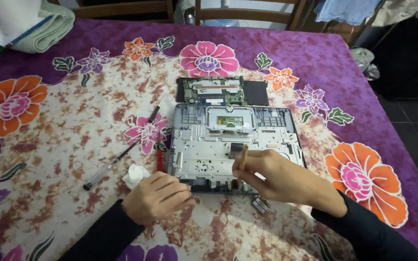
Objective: Cleaning the RAM slots and memory modules of a disassembled laptop using a small brush and a cloth.
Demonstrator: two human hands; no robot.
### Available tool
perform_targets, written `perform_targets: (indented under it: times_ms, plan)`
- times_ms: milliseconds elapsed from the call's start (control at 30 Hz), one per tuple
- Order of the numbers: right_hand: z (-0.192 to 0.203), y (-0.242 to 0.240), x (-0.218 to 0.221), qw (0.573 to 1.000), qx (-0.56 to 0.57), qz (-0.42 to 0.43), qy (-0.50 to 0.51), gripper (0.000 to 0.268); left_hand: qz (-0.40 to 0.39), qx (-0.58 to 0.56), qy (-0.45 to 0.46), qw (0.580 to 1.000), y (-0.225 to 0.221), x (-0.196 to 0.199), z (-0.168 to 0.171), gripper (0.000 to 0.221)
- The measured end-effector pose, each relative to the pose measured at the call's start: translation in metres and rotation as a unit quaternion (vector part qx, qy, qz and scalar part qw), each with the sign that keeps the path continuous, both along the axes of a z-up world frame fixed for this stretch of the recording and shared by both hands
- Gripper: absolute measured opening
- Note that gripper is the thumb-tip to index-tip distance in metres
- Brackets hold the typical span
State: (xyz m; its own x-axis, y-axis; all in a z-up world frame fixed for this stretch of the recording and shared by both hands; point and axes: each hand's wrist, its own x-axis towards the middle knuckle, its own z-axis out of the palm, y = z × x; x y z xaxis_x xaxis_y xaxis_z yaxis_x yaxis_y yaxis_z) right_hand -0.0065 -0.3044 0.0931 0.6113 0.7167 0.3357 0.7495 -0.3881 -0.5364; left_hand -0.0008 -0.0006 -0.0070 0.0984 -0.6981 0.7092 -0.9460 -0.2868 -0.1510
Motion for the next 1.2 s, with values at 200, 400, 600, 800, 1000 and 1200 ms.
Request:
perform_targets:
  times_ms: [200, 400, 600, 800, 1000, 1200]
  plan:
    - [0.001, -0.005, 0.009, 0.999, -0.009, -0.049, -0.008, 0.017, 0.006, 0.006, 0.011, 1.0, 0.0, 0.001, -0.002, 0.02]
    - [-0.003, 0.009, 0.021, 0.999, 0.022, -0.027, -0.016, 0.011, 0.001, -0.005, 0.032, 0.999, -0.003, -0.002, 0.006, 0.019]
    - [-0.004, 0.029, 0.033, 0.997, 0.069, -0.023, 0.024, 0.018, -0.01, -0.008, 0.028, 1.0, -0.003, -0.003, 0.012, 0.021]
    - [0.005, 0.038, 0.034, 0.967, 0.225, -0.079, -0.092, 0.022, -0.02, -0.036, 0.04, 0.998, 0.0, -0.008, 0.014, 0.02]
    - [-0.013, 0.007, 0.059, 0.851, 0.25, -0.077, -0.456, 0.013, 0.01, -0.109, -0.05, 0.993, 0.015, 0.022, -0.006, 0.022]
    - [-0.037, -0.011, 0.071, 0.873, 0.096, 0.001, -0.477, 0.026, 0.094, -0.165, -0.018, 0.982, 0.022, 0.077, 0.028, 0.003]
